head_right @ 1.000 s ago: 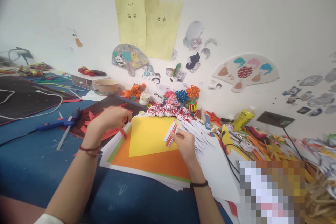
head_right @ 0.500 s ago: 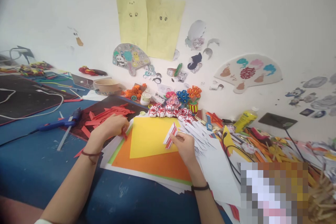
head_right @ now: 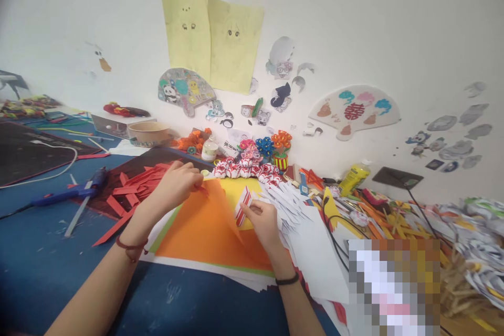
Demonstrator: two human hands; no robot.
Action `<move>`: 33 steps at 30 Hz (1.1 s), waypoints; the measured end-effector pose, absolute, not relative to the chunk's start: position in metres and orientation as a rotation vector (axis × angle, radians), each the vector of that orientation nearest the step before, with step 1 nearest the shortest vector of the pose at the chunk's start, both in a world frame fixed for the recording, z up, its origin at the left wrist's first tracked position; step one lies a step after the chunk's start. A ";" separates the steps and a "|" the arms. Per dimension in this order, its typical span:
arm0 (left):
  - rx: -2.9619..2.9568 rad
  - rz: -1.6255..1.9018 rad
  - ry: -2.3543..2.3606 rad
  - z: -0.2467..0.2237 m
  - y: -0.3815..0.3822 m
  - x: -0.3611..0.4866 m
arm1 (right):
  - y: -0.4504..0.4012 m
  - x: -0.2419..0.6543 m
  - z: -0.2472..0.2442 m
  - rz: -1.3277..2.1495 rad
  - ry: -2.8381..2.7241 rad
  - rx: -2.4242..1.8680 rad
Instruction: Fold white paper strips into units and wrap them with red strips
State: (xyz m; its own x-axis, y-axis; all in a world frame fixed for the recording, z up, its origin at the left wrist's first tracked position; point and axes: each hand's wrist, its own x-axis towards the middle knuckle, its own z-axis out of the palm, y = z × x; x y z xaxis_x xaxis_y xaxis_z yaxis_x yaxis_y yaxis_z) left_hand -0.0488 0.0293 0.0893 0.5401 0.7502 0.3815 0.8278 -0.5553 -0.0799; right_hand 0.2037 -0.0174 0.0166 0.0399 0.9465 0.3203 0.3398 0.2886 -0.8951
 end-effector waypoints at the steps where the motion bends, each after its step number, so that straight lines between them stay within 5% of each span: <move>1: -2.425 -0.446 -1.366 0.092 0.026 -0.053 | -0.018 0.203 0.017 0.730 -1.508 -1.236; 8: -2.033 -1.004 -1.630 0.108 0.015 -0.053 | -0.019 0.198 0.017 0.754 -1.492 -1.221; 16: -3.292 -2.156 -1.517 0.066 0.016 0.014 | -0.017 0.200 0.014 0.895 -1.349 -1.120; 24: -3.480 -2.466 -1.665 0.045 0.012 0.026 | -0.022 0.198 0.020 0.954 -1.350 -1.040; 33: -3.411 -2.406 -1.645 0.047 0.015 0.024 | -0.028 0.195 0.028 1.093 -1.364 -0.969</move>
State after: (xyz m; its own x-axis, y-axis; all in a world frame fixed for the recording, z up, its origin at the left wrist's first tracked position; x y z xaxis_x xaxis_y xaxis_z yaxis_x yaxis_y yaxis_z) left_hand 0.0243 0.0154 0.0469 0.4836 0.8637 0.1418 -0.1814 -0.0596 0.9816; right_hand 0.1955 -0.0279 0.0276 -0.0819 0.9658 0.2458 -0.0295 0.2442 -0.9693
